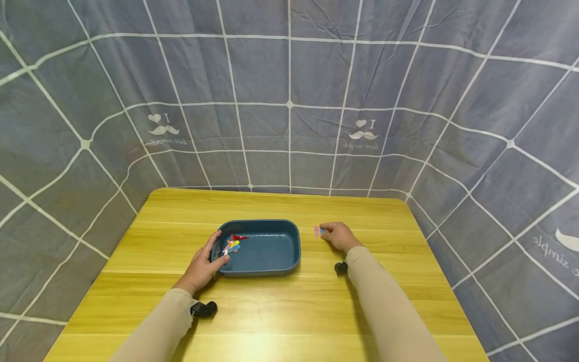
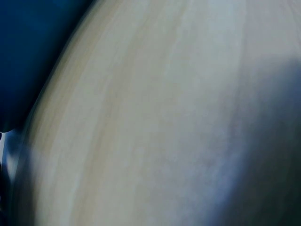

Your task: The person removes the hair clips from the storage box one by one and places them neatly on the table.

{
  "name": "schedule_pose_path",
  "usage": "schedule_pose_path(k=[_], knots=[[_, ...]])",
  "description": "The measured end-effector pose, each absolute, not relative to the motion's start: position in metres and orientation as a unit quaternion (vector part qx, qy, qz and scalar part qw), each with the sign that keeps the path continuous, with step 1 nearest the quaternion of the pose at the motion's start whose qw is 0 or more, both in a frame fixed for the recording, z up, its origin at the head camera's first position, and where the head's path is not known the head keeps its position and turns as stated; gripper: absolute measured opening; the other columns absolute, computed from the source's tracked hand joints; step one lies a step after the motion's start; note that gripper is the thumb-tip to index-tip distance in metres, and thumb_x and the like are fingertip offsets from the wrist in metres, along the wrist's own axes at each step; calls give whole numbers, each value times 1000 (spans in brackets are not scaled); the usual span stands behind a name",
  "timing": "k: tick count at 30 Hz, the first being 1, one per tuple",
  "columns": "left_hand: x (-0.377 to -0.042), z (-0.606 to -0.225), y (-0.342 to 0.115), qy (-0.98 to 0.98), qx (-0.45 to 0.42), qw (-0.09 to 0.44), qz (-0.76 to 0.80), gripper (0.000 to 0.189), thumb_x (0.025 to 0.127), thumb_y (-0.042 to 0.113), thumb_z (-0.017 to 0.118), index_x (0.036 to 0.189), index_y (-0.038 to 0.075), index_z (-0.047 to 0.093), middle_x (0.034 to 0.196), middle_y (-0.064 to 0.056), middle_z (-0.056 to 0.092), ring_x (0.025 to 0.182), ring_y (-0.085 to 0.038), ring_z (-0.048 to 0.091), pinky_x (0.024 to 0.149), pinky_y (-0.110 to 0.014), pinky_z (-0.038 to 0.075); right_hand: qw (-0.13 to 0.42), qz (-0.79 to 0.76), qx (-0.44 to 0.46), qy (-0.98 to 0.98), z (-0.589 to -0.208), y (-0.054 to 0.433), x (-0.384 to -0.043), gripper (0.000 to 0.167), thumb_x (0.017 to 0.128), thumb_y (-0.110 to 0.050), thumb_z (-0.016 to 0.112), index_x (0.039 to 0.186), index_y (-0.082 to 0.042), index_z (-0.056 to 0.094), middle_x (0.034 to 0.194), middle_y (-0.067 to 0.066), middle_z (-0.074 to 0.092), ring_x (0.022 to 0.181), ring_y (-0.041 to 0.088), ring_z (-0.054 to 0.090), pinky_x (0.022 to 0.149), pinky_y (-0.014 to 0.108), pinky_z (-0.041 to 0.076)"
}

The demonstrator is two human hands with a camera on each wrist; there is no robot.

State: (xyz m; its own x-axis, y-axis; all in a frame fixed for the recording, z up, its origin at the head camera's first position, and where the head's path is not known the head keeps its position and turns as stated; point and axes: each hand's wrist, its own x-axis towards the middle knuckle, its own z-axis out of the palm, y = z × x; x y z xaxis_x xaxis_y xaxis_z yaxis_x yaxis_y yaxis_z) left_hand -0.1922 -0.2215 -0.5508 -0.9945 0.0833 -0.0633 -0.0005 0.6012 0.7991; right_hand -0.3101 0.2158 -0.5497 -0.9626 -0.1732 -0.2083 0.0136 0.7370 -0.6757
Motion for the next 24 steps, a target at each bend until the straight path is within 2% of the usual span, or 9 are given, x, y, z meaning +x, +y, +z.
schedule_pose_path(k=[5, 7, 10, 13, 15, 17, 19, 22, 24], knots=[[-193, -553, -223, 894, 24, 45, 445, 82, 103, 38, 66, 170, 26, 19, 165, -27, 37, 143, -53, 41, 113, -74, 37, 136, -370, -41, 918, -549, 216, -310, 42, 105, -18, 66, 145, -9, 65, 91, 1, 63, 72, 17, 46, 69, 31, 40], [-193, -555, -224, 894, 25, 42, 446, 82, 102, 38, 66, 170, 26, 20, 165, -26, 38, 143, -53, 42, 113, -73, 37, 137, -374, -39, 916, -548, 217, -309, 42, 105, -19, 66, 146, -9, 64, 88, -1, 61, 72, 17, 45, 68, 30, 39], [-194, -556, -225, 893, 25, 41, 447, 82, 102, 40, 66, 170, 26, 21, 165, -26, 38, 144, -53, 41, 113, -74, 36, 135, -376, -40, 916, -547, 217, -309, 42, 105, -19, 67, 145, -9, 65, 90, 0, 63, 80, 18, 50, 74, 33, 42], [-194, -556, -225, 894, 25, 40, 446, 82, 102, 40, 66, 169, 26, 21, 165, -26, 39, 143, -53, 42, 113, -74, 37, 130, -374, -44, 917, -548, 219, -309, 43, 105, -20, 67, 146, -9, 64, 104, 3, 71, 97, 22, 58, 87, 38, 47], [-194, -556, -225, 894, 25, 40, 446, 82, 102, 40, 66, 169, 26, 22, 163, -27, 40, 142, -52, 43, 113, -73, 37, 130, -378, -44, 916, -549, 220, -310, 43, 104, -21, 67, 146, -9, 64, 119, 6, 74, 114, 27, 63, 101, 43, 51], [-194, -556, -225, 893, 25, 39, 447, 82, 102, 40, 67, 169, 26, 22, 162, -27, 42, 141, -51, 45, 112, -73, 38, 134, -386, -42, 912, -550, 222, -310, 45, 105, -22, 67, 148, -10, 63, 134, 10, 71, 130, 33, 62, 113, 50, 49], [-194, -556, -225, 893, 24, 40, 447, 82, 102, 40, 67, 169, 27, 22, 161, -27, 43, 141, -51, 45, 112, -72, 39, 136, -394, -41, 908, -551, 224, -311, 47, 105, -23, 66, 149, -10, 61, 142, 14, 68, 140, 37, 56, 118, 54, 44], [-194, -556, -225, 893, 23, 44, 447, 82, 102, 39, 67, 169, 28, 21, 160, -27, 44, 141, -51, 44, 112, -73, 39, 130, -406, -40, 904, -552, 228, -313, 49, 106, -24, 64, 151, -7, 58, 147, 17, 64, 140, 39, 56, 119, 55, 44], [-193, -556, -225, 893, 22, 47, 447, 82, 102, 39, 67, 169, 28, 21, 160, -27, 43, 142, -52, 43, 112, -73, 38, 125, -418, -35, 899, -552, 230, -314, 49, 106, -24, 63, 151, -5, 57, 146, 18, 65, 134, 38, 61, 116, 53, 47]])
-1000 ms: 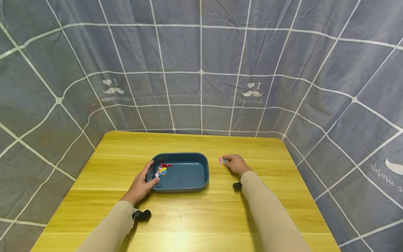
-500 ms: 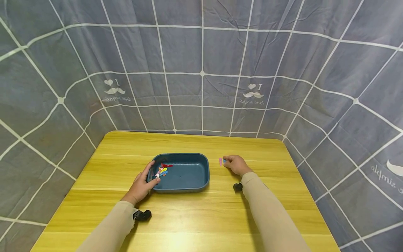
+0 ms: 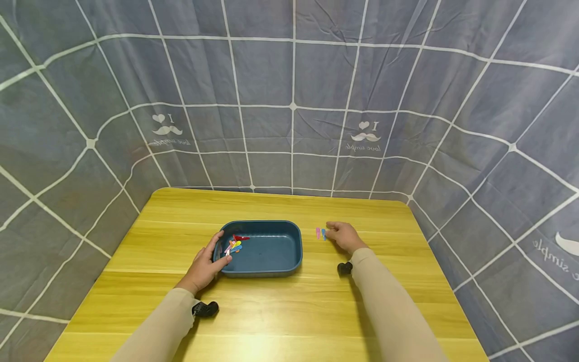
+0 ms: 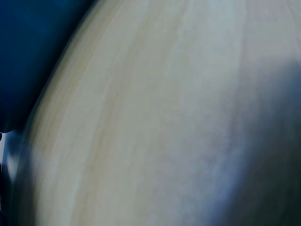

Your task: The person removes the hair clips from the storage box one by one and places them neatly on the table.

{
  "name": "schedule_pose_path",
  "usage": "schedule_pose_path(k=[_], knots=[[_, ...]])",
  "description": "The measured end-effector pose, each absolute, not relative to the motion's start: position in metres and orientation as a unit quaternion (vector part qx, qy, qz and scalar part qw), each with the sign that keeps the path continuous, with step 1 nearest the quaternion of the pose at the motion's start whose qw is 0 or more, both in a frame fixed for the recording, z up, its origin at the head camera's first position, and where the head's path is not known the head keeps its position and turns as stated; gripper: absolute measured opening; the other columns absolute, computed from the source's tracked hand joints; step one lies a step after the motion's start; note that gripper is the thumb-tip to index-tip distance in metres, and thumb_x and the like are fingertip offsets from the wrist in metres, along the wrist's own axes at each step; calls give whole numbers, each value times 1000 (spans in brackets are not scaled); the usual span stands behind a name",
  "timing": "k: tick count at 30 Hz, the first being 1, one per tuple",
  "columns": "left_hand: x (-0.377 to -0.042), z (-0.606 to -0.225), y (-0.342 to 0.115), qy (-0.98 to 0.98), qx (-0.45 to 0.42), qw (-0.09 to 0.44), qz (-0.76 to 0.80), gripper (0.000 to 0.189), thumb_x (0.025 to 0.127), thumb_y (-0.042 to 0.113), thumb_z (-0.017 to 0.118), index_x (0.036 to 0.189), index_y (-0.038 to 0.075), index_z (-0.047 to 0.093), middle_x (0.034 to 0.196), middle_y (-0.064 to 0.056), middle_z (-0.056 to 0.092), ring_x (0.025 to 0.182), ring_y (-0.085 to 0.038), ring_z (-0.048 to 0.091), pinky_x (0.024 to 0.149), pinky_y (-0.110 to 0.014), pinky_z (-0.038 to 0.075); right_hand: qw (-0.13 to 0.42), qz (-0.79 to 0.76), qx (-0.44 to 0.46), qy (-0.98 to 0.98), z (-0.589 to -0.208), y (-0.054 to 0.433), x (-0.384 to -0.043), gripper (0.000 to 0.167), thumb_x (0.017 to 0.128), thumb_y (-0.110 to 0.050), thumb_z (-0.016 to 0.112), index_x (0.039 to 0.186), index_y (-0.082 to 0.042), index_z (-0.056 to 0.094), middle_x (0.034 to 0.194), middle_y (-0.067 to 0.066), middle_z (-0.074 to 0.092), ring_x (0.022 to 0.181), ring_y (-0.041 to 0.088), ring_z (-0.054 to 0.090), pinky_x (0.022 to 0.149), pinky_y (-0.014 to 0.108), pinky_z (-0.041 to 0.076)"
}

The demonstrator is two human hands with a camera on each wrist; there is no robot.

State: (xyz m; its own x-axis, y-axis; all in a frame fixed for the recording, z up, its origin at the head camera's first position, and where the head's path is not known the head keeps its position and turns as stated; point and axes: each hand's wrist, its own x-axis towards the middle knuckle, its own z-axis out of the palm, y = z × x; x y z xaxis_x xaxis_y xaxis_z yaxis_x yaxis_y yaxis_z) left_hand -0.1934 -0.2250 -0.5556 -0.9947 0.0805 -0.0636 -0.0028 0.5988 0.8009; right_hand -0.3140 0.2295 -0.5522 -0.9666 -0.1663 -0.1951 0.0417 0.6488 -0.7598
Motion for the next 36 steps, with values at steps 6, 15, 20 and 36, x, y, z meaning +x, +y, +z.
schedule_pose_path(k=[6, 15, 20, 36], knots=[[-194, -555, -226, 893, 23, 48, 448, 82, 103, 40, 66, 170, 29, 20, 165, -25, 39, 145, -54, 40, 114, -75, 36, 95, -431, -30, 897, -538, 224, -319, 50, 106, -23, 63, 151, -2, 56, 125, 18, 73, 93, 22, 66, 84, 36, 56], [-193, -555, -225, 892, 26, 53, 448, 82, 103, 41, 65, 170, 28, 18, 170, -25, 31, 153, -62, 21, 117, -81, 26, 83, -398, -105, 908, -494, 184, -324, 51, 107, -26, 64, 154, -7, 55, 124, 14, 73, 105, 29, 71, 89, 41, 59], [-193, -554, -225, 890, 21, 58, 452, 83, 103, 41, 65, 170, 29, 18, 170, -25, 30, 155, -62, 16, 118, -81, 23, 98, -382, -140, 908, -473, 149, -319, 50, 106, -26, 65, 153, -12, 57, 132, 12, 73, 117, 33, 71, 94, 51, 60], [-194, -555, -225, 889, 21, 54, 455, 84, 102, 41, 67, 170, 28, 19, 169, -28, 32, 155, -64, 11, 121, -81, 15, 140, -329, -272, 893, -456, 49, -305, 44, 104, -25, 69, 146, -13, 64, 123, 6, 76, 116, 25, 70, 90, 35, 59]])
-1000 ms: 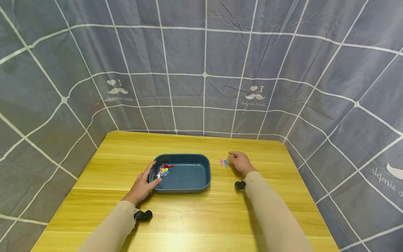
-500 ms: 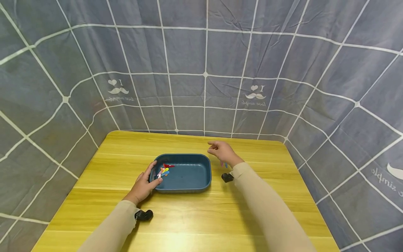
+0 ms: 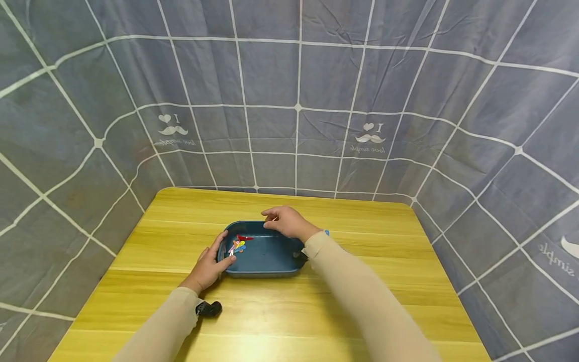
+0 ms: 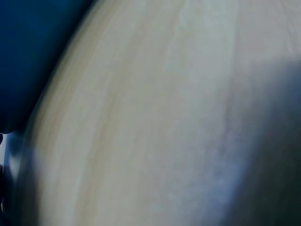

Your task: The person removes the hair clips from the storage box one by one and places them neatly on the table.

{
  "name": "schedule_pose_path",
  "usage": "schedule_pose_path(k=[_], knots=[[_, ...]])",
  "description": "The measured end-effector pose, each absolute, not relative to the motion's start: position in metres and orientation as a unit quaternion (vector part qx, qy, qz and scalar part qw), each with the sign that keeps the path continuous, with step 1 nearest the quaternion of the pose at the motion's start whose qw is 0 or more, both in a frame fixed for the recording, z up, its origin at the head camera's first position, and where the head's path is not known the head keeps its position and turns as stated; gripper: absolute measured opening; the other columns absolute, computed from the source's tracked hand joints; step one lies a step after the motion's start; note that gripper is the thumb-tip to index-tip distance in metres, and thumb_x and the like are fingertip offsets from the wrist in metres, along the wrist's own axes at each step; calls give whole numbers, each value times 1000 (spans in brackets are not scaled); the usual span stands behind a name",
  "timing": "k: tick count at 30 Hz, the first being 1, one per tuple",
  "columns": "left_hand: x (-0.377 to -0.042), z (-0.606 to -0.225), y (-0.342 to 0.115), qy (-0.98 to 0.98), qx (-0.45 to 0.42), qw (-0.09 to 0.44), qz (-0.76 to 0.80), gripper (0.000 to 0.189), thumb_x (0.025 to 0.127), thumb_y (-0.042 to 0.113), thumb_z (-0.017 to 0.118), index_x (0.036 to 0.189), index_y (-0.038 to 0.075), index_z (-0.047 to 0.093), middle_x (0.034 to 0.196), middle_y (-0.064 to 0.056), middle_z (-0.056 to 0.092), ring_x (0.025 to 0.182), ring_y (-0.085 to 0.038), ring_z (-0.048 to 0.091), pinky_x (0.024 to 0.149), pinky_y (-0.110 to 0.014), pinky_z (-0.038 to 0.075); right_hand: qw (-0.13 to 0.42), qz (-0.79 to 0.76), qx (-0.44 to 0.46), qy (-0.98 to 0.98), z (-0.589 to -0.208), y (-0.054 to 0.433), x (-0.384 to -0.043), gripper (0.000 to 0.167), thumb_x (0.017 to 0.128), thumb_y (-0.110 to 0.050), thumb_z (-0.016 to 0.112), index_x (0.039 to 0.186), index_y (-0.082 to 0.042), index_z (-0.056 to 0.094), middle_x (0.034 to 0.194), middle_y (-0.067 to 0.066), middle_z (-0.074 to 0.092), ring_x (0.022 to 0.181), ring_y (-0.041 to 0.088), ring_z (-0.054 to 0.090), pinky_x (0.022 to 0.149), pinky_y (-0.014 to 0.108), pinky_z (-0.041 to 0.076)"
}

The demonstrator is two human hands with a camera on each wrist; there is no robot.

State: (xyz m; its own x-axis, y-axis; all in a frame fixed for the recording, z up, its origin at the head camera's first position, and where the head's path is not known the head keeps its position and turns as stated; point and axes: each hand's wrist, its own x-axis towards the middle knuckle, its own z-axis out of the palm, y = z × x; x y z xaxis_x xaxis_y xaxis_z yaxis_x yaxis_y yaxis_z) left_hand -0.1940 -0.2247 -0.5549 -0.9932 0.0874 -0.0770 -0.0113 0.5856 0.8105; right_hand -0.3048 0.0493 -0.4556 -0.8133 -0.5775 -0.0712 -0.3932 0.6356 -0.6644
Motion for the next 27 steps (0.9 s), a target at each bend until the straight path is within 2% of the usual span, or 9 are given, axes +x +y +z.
schedule_pose_path(k=[7, 12, 17, 21, 27], knots=[[-194, -551, -227, 891, 18, 77, 447, 84, 104, 43, 63, 170, 31, 14, 172, -26, 25, 156, -64, 4, 119, -83, 14, 173, -310, -293, 888, -465, 15, -297, 44, 103, -26, 69, 145, -15, 66, 124, 3, 77, 106, 17, 73, 88, 29, 59], [-194, -547, -227, 888, 25, 92, 449, 84, 104, 43, 63, 170, 32, 12, 172, -26, 24, 155, -65, 4, 117, -84, 18, 189, -277, -296, 895, -473, -3, -294, 42, 103, -27, 69, 145, -19, 67, 132, 1, 74, 114, 15, 71, 91, 27, 59], [-194, -545, -229, 888, 38, 94, 449, 86, 105, 44, 63, 171, 33, 9, 173, -24, 22, 155, -65, 3, 116, -84, 21, 193, -242, -302, 902, -482, -13, -299, 40, 103, -28, 69, 143, -20, 68, 127, -1, 75, 113, 15, 70, 90, 26, 58], [-192, -544, -230, 883, 47, 90, 459, 93, 104, 41, 65, 172, 30, 3, 176, -22, 13, 155, -66, -2, 115, -86, 17, 193, -235, -304, 903, -489, -16, -302, 39, 102, -26, 71, 141, -18, 70, 124, 0, 76, 108, 14, 70, 88, 25, 58], [-188, -547, -232, 875, 57, 104, 470, 106, 99, 39, 74, 171, 29, -2, 177, -21, 5, 154, -66, -11, 115, -87, 9, 206, -225, -312, 900, -499, -21, -300, 40, 102, -24, 72, 141, -17, 70, 129, 1, 75, 112, 14, 70, 90, 24, 58]])
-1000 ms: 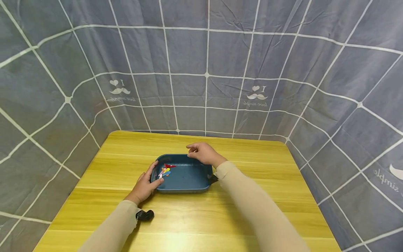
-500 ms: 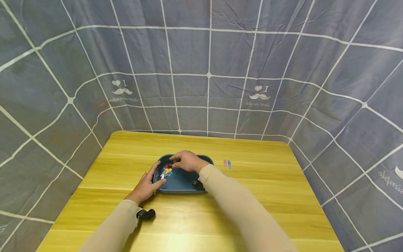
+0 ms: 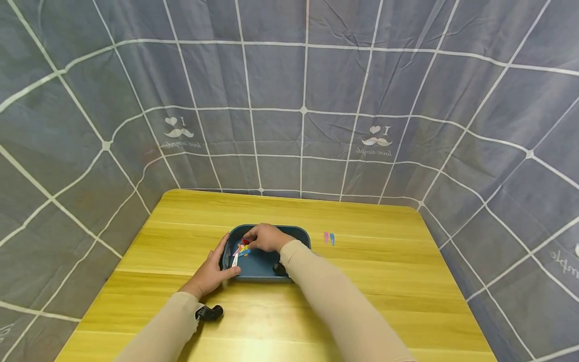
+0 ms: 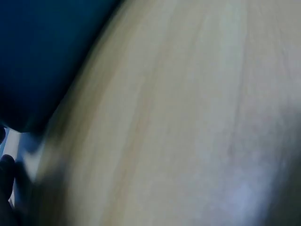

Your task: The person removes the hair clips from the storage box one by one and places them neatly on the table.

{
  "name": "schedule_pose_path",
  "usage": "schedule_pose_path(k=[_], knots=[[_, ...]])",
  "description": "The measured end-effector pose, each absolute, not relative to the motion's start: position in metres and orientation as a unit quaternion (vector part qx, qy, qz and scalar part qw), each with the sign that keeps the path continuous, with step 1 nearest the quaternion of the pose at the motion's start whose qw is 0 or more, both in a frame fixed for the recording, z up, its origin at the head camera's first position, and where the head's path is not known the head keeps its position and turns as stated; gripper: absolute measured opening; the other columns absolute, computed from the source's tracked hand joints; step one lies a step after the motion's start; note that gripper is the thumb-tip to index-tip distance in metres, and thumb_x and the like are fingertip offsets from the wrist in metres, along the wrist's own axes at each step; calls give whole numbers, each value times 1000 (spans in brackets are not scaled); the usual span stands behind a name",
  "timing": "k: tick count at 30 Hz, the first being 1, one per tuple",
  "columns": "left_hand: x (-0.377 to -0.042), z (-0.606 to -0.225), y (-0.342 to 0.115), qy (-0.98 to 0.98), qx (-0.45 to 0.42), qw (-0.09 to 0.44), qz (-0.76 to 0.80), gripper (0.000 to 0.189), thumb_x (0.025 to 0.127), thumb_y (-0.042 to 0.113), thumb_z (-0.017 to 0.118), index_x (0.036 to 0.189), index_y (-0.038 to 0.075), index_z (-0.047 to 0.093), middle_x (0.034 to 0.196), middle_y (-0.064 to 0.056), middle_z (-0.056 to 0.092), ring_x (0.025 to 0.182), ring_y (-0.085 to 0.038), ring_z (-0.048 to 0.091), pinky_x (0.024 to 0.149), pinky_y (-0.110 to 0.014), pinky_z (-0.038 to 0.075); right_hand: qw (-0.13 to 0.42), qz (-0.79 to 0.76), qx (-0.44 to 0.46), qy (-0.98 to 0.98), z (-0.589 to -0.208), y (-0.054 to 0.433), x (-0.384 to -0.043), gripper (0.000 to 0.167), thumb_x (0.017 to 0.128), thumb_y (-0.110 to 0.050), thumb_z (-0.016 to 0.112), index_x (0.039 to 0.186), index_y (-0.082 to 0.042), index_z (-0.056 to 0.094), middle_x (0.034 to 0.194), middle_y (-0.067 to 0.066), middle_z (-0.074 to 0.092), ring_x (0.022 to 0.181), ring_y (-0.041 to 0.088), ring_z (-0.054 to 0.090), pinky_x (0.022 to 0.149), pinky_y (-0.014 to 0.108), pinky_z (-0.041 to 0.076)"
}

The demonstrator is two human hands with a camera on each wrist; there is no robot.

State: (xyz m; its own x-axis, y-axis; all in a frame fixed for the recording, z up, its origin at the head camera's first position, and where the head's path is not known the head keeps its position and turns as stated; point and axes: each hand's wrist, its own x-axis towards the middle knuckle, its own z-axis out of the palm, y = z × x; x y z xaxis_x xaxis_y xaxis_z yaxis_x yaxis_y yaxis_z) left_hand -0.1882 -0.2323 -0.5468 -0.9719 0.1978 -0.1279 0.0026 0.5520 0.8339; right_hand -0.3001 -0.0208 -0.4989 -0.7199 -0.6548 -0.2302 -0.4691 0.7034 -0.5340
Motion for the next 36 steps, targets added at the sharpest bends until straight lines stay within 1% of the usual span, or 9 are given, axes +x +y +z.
schedule_pose_path(k=[6, 8, 10, 13, 16, 21, 23, 31, 36], knots=[[-186, -554, -230, 880, 67, 105, 459, 114, 93, 41, 80, 171, 32, -2, 176, -23, 8, 154, -67, -9, 113, -89, 14, 214, -198, -332, 897, -504, -28, -294, 40, 98, -25, 77, 138, -19, 72, 125, -2, 76, 109, 10, 69, 91, 23, 57], [-185, -555, -229, 887, 70, 98, 446, 113, 92, 43, 79, 171, 32, -1, 176, -24, 12, 156, -65, 3, 113, -86, 21, 212, -186, -339, 897, -505, -31, -292, 43, 96, -26, 79, 138, -19, 72, 125, -3, 76, 110, 10, 69, 94, 23, 56], [-184, -556, -227, 890, 68, 90, 441, 111, 93, 44, 79, 171, 32, 1, 175, -24, 16, 156, -63, 10, 114, -84, 25, 210, -176, -346, 897, -506, -34, -290, 45, 95, -26, 80, 138, -18, 72, 127, -3, 76, 112, 10, 69, 96, 23, 56], [-182, -555, -226, 895, 68, 82, 433, 108, 93, 44, 78, 171, 32, 4, 174, -24, 19, 156, -61, 15, 114, -82, 28, 207, -166, -354, 897, -508, -38, -289, 46, 94, -26, 81, 139, -17, 71, 129, -3, 76, 116, 11, 69, 100, 24, 55], [-181, -555, -226, 897, 67, 75, 430, 104, 94, 44, 78, 171, 30, 10, 174, -25, 20, 156, -61, 15, 113, -82, 30, 208, -170, -354, 896, -511, -40, -288, 46, 93, -23, 83, 137, -16, 73, 129, -4, 76, 119, 12, 69, 102, 24, 55], [-180, -556, -226, 901, 71, 57, 424, 98, 93, 42, 78, 170, 27, 18, 168, -29, 31, 147, -56, 39, 109, -73, 42, 207, -166, -357, 895, -514, -42, -287, 40, 92, -20, 84, 131, -19, 77, 125, -6, 78, 117, 10, 70, 99, 23, 56], [-180, -557, -227, 902, 71, 51, 423, 97, 93, 41, 78, 169, 26, 19, 165, -30, 35, 143, -53, 45, 107, -70, 45, 203, -160, -363, 895, -515, -43, -286, 37, 91, -19, 84, 128, -20, 78, 123, -7, 78, 115, 9, 70, 97, 22, 56], [-180, -559, -228, 901, 74, 44, 425, 95, 94, 41, 78, 169, 25, 20, 166, -29, 32, 145, -54, 43, 109, -71, 44, 182, -137, -373, 899, -516, -48, -284, 27, 91, -19, 83, 118, -22, 83, 115, -10, 80, 108, 7, 72, 94, 19, 56], [-182, -559, -229, 904, 79, 34, 418, 96, 93, 40, 78, 169, 24, 22, 166, -30, 32, 145, -54, 43, 108, -71, 44, 168, -131, -373, 903, -516, -49, -286, 23, 92, -19, 83, 115, -22, 83, 113, -10, 80, 105, 7, 73, 93, 19, 57]])
